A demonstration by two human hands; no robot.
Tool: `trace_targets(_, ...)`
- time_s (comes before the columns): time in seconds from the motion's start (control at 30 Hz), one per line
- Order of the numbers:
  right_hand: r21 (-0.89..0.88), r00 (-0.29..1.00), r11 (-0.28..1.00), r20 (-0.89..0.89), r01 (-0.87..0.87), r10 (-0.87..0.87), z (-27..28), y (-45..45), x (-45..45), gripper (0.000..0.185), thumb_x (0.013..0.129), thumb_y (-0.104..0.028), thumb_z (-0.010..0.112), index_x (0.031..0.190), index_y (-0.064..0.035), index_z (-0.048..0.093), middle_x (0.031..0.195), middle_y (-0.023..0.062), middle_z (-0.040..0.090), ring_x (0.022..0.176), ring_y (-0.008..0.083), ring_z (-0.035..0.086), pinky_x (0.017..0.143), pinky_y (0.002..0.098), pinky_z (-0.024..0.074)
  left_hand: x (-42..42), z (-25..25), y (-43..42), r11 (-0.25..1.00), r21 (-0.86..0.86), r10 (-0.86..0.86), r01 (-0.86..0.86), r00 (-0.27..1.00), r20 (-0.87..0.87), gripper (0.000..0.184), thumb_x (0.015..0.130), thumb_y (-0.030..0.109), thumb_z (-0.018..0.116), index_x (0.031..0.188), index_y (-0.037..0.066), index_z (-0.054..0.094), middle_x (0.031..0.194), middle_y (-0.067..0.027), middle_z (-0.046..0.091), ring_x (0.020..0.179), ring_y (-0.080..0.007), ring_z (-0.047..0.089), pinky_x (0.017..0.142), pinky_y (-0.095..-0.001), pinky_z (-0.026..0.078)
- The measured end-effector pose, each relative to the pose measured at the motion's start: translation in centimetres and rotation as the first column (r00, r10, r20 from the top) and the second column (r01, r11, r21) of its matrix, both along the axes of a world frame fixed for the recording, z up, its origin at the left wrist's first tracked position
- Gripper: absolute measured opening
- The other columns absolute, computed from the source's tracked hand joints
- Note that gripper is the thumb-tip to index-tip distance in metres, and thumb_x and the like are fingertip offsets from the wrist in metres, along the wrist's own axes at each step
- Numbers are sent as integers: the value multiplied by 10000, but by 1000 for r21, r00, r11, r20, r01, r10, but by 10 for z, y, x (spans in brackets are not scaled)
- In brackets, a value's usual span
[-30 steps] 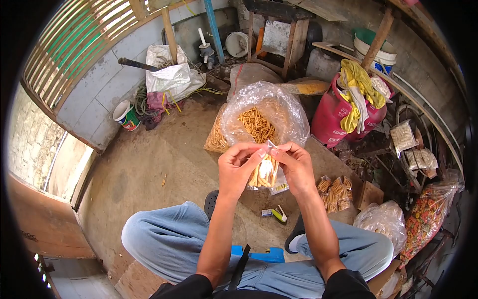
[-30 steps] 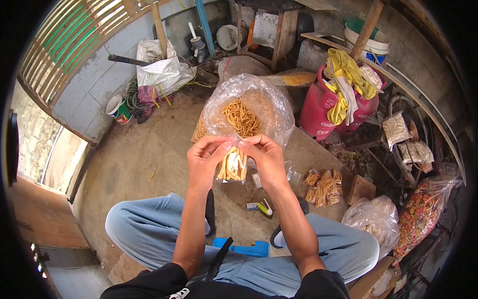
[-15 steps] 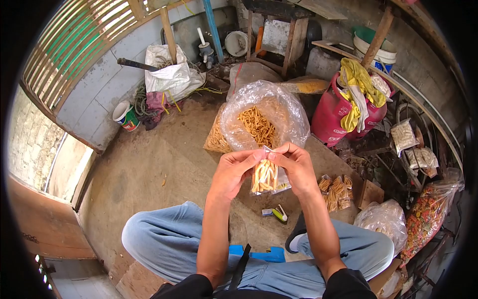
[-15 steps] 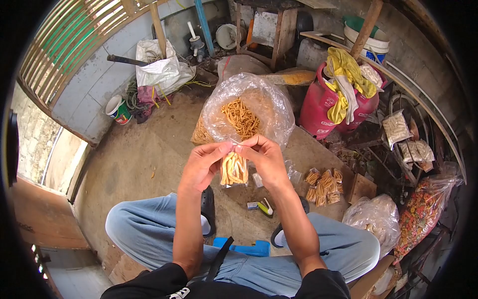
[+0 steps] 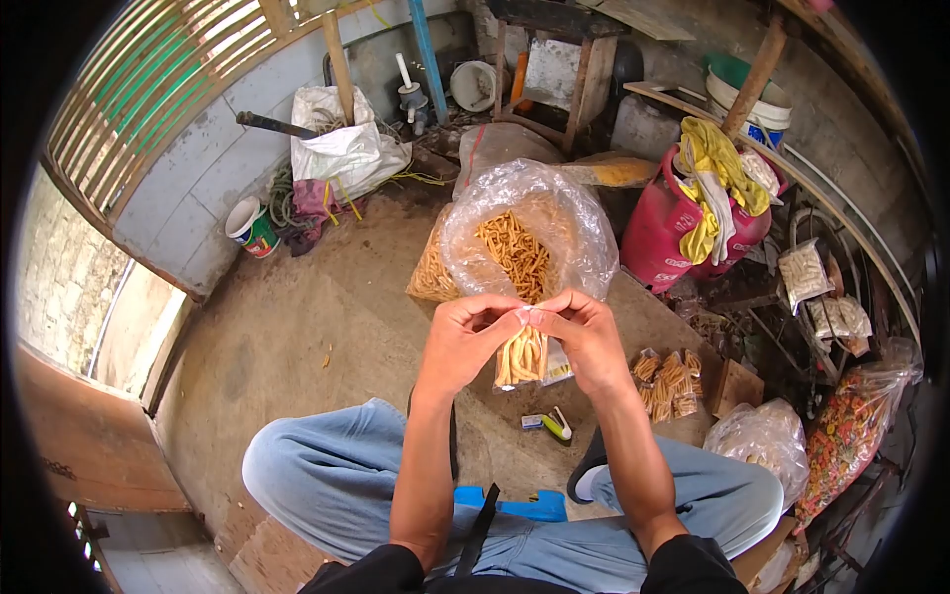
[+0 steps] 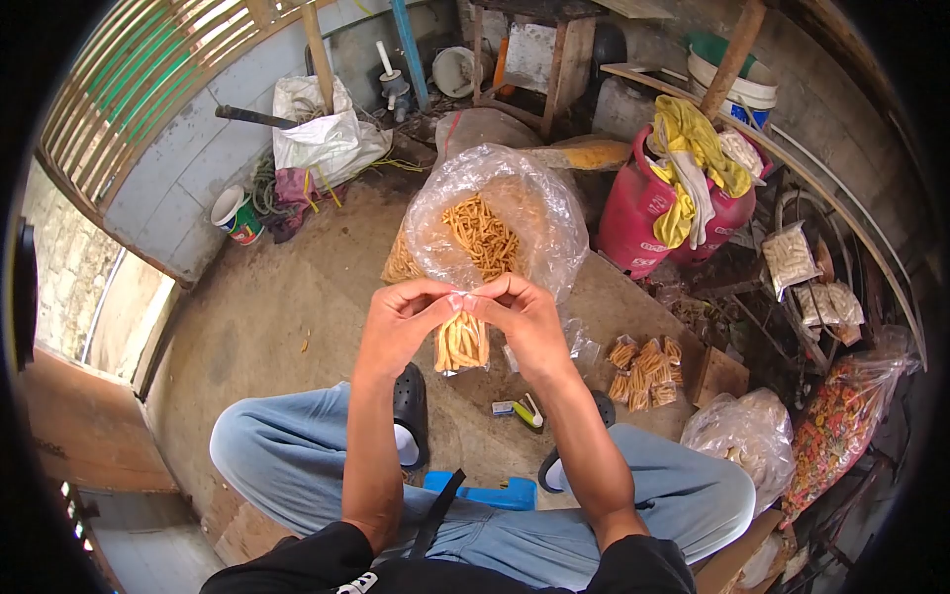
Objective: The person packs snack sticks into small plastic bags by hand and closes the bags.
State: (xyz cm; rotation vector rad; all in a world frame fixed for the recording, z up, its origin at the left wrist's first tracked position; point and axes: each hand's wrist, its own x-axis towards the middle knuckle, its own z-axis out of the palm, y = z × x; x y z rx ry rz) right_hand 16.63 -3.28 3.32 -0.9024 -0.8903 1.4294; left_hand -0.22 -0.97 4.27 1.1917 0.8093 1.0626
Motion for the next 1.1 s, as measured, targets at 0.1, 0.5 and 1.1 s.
trace_targets(0.1, -59, 992, 995, -100, -81, 74, -2, 3, 6, 111, 798, -27, 716, 886, -3, 653, 873, 80, 679, 812, 109, 624, 750, 245, 492, 3, -2, -1, 1000, 29, 7, -7, 1000, 21, 116, 858, 38, 659, 950, -30, 678, 843, -36, 672, 765, -63, 605, 663, -195, 479)
trace_targets(0.5, -74, 990, 993, 97, -97, 104, 15, 0, 17, 132, 739, 39, 738, 852, 25, 671, 833, 110, 688, 783, 157, 658, 748, 280, 523, 8, -6, -4, 989, 144, 13, -18, 999, 31, 141, 842, -43, 637, 978, -53, 676, 924, -88, 680, 831, -110, 632, 733, -222, 510)
trace_targets(1.1, -32, 968, 999, 250, -12, 20, 11, -2, 19, 140, 725, 56, 733, 862, 37, 709, 831, 112, 702, 743, 122, 648, 682, 234, 524, 0, 7, -3, 991, -21, -134, 133, 988, -80, 199, 836, 33, 686, 1003, -72, 659, 937, -110, 684, 858, -127, 639, 770, -238, 516)
